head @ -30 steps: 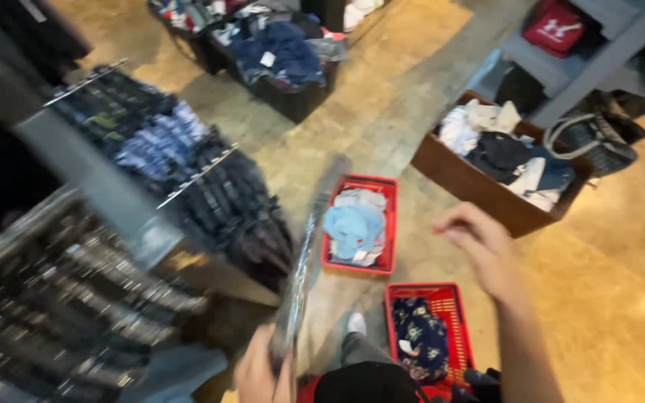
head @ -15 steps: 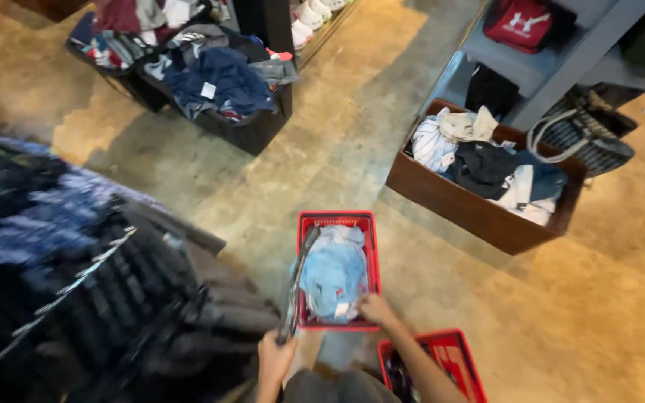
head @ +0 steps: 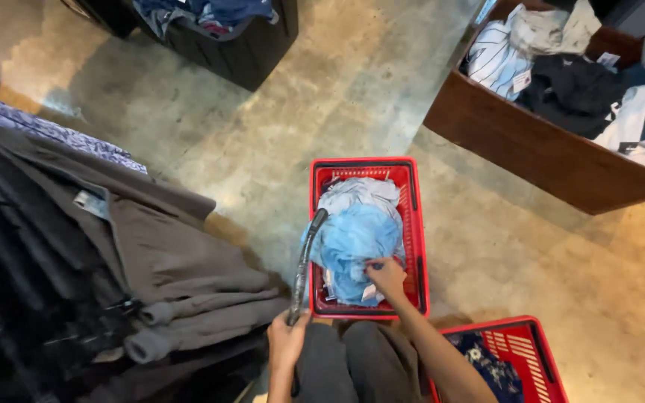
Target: Hanging shirts and garments onto hangers and organizing them on a display rack in a retail environment.
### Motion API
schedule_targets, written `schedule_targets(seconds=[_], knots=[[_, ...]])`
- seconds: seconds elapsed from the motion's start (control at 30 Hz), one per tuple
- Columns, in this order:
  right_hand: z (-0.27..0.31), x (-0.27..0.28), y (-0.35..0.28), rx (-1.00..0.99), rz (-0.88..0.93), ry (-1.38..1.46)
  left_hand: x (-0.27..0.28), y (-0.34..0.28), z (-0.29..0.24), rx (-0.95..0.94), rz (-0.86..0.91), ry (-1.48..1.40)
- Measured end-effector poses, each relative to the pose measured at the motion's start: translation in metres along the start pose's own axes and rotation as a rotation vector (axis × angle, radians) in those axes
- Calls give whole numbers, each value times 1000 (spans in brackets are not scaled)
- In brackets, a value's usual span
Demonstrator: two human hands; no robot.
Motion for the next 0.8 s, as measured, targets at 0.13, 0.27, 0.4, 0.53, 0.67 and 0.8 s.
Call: schedule_targets(seconds=[0.13,0.27,0.4,0.53,0.67,0.8], knots=[[52,90,-15,124,-214,391,16,-34,-74,-24,89,-48],[178,230,-86,269,128,938,42,-85,-160,-138,128,-162],[309,394,-181,436,302,756,58,-133,-237,-230,173,-309],[418,529,-260,734,385,762,106,-193,-338,-382,291,-393],[455,618,-317,828,139,413,195,-277,-431,-611,198,-296],[441,665,-340,499,-430,-55,288,-358,-490,-457,-67,-205]])
Point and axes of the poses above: each hand's wrist, its own y-axis towards the middle knuckle, its own x-axis out of the back of the hand, z = x × y, the point moved 5 cm from there along y, towards the middle knuckle, and after that the axes turned 4 degrees about x, right-handed, at the moved point
